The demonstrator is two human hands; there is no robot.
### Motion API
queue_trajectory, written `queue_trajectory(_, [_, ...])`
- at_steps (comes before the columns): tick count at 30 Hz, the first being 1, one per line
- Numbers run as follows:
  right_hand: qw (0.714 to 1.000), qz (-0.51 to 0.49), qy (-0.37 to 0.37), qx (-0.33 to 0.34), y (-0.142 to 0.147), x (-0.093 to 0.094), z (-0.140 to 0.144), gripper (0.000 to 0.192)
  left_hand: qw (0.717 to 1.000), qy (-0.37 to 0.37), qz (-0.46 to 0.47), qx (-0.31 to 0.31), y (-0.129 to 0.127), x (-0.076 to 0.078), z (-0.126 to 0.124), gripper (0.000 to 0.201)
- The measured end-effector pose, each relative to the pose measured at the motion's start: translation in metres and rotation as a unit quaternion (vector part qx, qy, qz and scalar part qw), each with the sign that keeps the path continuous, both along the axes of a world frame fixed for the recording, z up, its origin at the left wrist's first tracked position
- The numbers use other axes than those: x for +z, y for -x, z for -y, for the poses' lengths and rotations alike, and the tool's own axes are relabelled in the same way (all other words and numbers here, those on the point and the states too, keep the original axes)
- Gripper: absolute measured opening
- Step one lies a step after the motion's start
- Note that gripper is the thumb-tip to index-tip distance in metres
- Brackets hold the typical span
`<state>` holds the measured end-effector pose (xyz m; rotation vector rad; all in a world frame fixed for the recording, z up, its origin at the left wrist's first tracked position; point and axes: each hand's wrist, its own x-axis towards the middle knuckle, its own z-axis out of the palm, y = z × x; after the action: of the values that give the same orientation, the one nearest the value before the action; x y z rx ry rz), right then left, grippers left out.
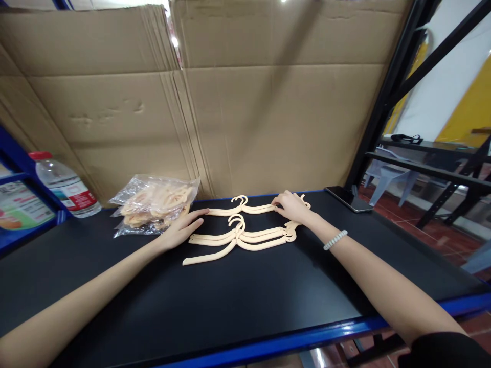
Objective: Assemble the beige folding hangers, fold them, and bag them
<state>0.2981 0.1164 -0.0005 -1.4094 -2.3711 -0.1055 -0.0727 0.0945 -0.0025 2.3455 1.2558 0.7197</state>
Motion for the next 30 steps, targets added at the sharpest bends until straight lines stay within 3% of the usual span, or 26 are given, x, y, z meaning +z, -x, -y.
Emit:
queue_trajectory(13, [0.999, -0.043, 0.000, -0.002, 0.003, -0.014, -0.008, 0.004, 0.995, 0.046, 0.092, -0.010, 0.001, -0.006, -0.004, 0.049])
queue_trajectory(21, [0.987, -0.159, 0.009, 0.002, 0.011, -0.001, 0.014, 0.005, 0.981, 0.073, 0.177, -0.016, -0.009, 0.001, 0.008, 0.046])
queue_trajectory(24, [0.976, -0.218, -0.002, -0.008, 0.011, 0.011, 0.025, 0.014, 0.976, 0.054, 0.209, -0.018, -0.014, 0.007, 0.016, 0.045])
queue_trajectory(27, [0.947, -0.320, 0.040, 0.011, 0.009, 0.017, 0.033, 0.022, 0.973, 0.006, 0.228, 0.017, -0.018, 0.015, 0.024, 0.044])
queue_trajectory(30, [0.924, -0.372, 0.086, 0.027, 0.011, 0.015, 0.041, 0.026, 0.984, -0.072, 0.156, 0.052, -0.020, 0.024, 0.030, 0.043])
